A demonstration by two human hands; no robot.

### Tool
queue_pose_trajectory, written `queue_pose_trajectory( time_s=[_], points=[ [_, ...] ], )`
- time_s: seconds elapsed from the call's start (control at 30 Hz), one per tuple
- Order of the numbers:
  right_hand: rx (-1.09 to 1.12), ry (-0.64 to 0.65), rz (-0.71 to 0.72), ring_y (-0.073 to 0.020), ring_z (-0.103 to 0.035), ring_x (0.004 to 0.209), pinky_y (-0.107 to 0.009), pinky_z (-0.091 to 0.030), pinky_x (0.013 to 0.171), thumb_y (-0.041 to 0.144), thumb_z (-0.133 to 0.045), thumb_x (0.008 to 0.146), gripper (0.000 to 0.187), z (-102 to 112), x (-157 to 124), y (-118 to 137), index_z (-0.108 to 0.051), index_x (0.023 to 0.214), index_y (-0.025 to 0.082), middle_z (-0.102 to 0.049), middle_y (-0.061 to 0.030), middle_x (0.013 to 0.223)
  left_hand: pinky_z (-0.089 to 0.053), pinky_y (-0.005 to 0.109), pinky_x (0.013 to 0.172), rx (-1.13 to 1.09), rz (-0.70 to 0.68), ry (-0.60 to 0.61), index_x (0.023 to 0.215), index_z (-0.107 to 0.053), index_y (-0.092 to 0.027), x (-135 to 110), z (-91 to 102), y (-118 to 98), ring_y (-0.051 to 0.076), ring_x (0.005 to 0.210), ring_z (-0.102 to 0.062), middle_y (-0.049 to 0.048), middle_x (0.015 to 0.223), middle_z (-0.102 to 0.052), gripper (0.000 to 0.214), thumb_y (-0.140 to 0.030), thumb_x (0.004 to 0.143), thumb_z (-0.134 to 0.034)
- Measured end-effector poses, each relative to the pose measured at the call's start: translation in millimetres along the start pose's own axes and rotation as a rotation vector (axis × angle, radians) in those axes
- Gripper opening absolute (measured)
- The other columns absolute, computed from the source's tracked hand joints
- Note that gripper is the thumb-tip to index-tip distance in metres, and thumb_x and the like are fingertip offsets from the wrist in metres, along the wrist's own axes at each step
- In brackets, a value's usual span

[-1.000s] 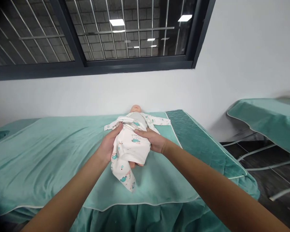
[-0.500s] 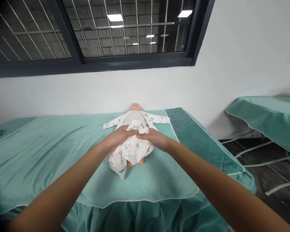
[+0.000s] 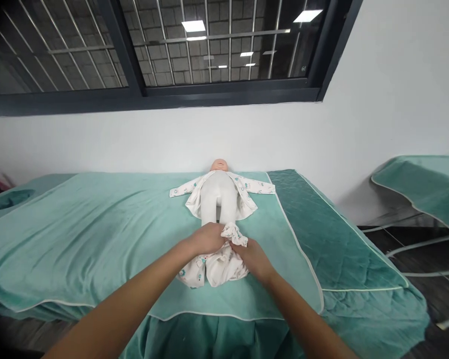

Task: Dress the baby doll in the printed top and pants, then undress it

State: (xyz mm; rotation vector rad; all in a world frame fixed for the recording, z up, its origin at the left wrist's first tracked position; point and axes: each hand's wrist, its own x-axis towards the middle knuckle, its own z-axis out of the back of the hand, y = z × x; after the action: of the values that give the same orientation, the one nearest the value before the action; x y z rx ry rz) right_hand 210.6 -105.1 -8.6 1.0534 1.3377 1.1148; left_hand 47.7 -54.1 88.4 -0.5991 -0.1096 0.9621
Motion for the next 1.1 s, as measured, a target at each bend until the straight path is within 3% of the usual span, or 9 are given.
queue_pose_trajectory(
  time_s=[0.17,0.27,0.43,0.53,0.63,0.7,0.8,0.97,1.1],
  points=[
    [-0.008,-0.065,0.052,-0.0300,-0.069,0.091,-0.037,-0.052,0.081,0.059,-0.069,0.076,0.054,-3,-4,-4,-0.074,0.107,0.014,-0.076,-0.0079,0.100,-0.047,0.033,0.078,0.012,0.008,-0.014,0.091,-0.073,-0.020,1,-3.6,3,0.029,0.099,-0.067,0.0129,0.109,-0.074,0.027,-0.030,0.083,-0.050],
    [0.061,-0.077,0.045,-0.0290,-0.069,0.092,-0.037,-0.052,0.083,0.057,-0.070,0.078,0.050,-2,-9,-4,-0.074,0.107,0.016,-0.076,-0.0079,0.102,-0.047,0.032,0.079,-0.119,-0.020,0.017,0.091,-0.073,-0.021,0,-2.7,2,0.027,0.099,-0.067,0.0090,0.108,-0.075,0.025,-0.031,0.083,-0.051],
    [0.234,-0.124,0.136,-0.0275,-0.068,0.094,-0.037,-0.052,0.085,0.050,-0.073,0.077,0.048,3,-14,-5,-0.072,0.112,0.018,-0.075,-0.0086,0.106,-0.047,0.032,0.079,-0.472,0.003,0.023,0.100,-0.071,-0.020,-10,-0.2,-1,0.026,0.098,-0.066,0.0065,0.105,-0.073,0.027,-0.036,0.080,-0.060],
    [0.355,-0.170,0.162,-0.0272,-0.069,0.090,-0.038,-0.054,0.081,0.049,-0.073,0.075,0.047,5,-15,-3,-0.071,0.112,0.020,-0.075,-0.0082,0.103,-0.048,0.033,0.083,-0.822,0.009,0.115,0.110,-0.068,-0.020,-18,1.3,-1,0.025,0.101,-0.064,0.0071,0.111,-0.070,0.040,-0.045,0.079,-0.067],
    [0.374,-0.229,0.214,-0.0276,-0.067,0.096,-0.038,-0.053,0.085,0.046,-0.073,0.075,0.046,4,-10,1,-0.070,0.113,0.020,-0.074,-0.0085,0.107,-0.047,0.034,0.089,-1.088,-0.010,0.207,0.114,-0.067,-0.020,-19,0.9,2,0.024,0.105,-0.063,0.0076,0.116,-0.068,0.047,-0.036,0.071,-0.079],
    [0.328,-0.299,0.276,-0.0279,-0.065,0.103,-0.038,-0.051,0.090,0.043,-0.070,0.077,0.044,3,-2,3,-0.069,0.114,0.020,-0.073,-0.0089,0.113,-0.047,0.034,0.089,-1.146,-0.009,0.143,0.113,-0.066,-0.021,-14,-0.9,3,0.023,0.103,-0.063,0.0069,0.115,-0.067,0.048,-0.029,0.068,-0.080],
    [0.252,-0.352,0.330,-0.0278,-0.063,0.109,-0.038,-0.049,0.093,0.039,-0.063,0.081,0.040,2,15,8,-0.068,0.116,0.020,-0.071,-0.0090,0.119,-0.048,0.033,0.087,-1.118,-0.025,-0.068,0.113,-0.063,-0.021,0,-3.4,5,0.021,0.099,-0.063,0.0051,0.110,-0.067,0.043,-0.026,0.072,-0.075],
    [0.175,-0.352,0.418,-0.0274,-0.063,0.107,-0.038,-0.049,0.095,0.034,-0.059,0.078,0.038,4,42,21,-0.068,0.112,0.020,-0.071,-0.0083,0.116,-0.046,0.031,0.091,-0.854,-0.163,-0.312,0.108,-0.062,-0.019,25,0.5,10,0.020,0.100,-0.060,0.0034,0.105,-0.066,0.031,-0.026,0.078,-0.066],
    [0.096,-0.380,0.480,-0.0259,-0.061,0.112,-0.038,-0.045,0.101,0.034,-0.056,0.080,0.037,8,60,26,-0.068,0.111,0.020,-0.072,-0.0073,0.113,-0.044,0.030,0.092,-0.696,-0.210,-0.414,0.107,-0.062,-0.019,40,4.7,17,0.019,0.100,-0.060,0.0025,0.105,-0.066,0.028,-0.023,0.079,-0.062]
  ],
)
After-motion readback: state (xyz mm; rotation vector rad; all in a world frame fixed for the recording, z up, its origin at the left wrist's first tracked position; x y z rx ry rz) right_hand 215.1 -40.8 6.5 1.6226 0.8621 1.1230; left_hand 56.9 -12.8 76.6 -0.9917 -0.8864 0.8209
